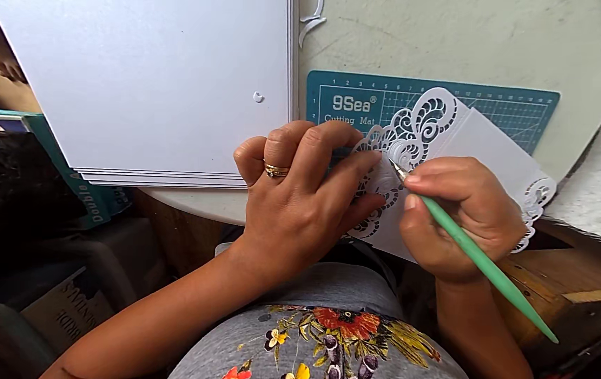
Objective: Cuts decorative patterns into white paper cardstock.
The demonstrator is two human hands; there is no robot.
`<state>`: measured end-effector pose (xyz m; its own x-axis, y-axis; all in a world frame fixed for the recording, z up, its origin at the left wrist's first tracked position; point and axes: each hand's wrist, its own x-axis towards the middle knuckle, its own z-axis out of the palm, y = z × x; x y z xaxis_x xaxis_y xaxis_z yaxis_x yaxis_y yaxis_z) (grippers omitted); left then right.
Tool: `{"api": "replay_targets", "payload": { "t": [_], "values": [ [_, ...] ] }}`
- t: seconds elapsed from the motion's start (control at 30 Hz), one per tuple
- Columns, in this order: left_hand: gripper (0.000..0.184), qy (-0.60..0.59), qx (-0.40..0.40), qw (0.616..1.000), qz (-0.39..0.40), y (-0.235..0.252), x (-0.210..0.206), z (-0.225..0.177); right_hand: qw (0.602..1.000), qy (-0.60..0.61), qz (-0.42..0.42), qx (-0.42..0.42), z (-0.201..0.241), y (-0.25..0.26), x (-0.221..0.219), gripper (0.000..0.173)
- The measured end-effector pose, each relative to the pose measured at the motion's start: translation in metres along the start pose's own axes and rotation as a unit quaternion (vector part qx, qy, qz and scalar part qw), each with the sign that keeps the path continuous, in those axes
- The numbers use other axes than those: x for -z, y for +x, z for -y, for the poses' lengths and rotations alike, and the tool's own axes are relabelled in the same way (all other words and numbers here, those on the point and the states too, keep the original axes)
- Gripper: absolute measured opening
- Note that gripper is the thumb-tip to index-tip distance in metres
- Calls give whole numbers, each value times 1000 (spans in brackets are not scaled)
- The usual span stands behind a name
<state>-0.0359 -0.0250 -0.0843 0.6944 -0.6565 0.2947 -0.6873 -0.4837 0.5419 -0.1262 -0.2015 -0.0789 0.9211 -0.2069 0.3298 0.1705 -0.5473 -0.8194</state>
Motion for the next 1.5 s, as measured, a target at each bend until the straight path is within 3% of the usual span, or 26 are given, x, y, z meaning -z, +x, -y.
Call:
{"api": "replay_targets", "payload": {
  "t": [1.5],
  "values": [
    [35, 14, -2, 1000, -9, -1, -3, 2, 997, -1, 79, -5, 0, 12, 17, 8]
  ]
}}
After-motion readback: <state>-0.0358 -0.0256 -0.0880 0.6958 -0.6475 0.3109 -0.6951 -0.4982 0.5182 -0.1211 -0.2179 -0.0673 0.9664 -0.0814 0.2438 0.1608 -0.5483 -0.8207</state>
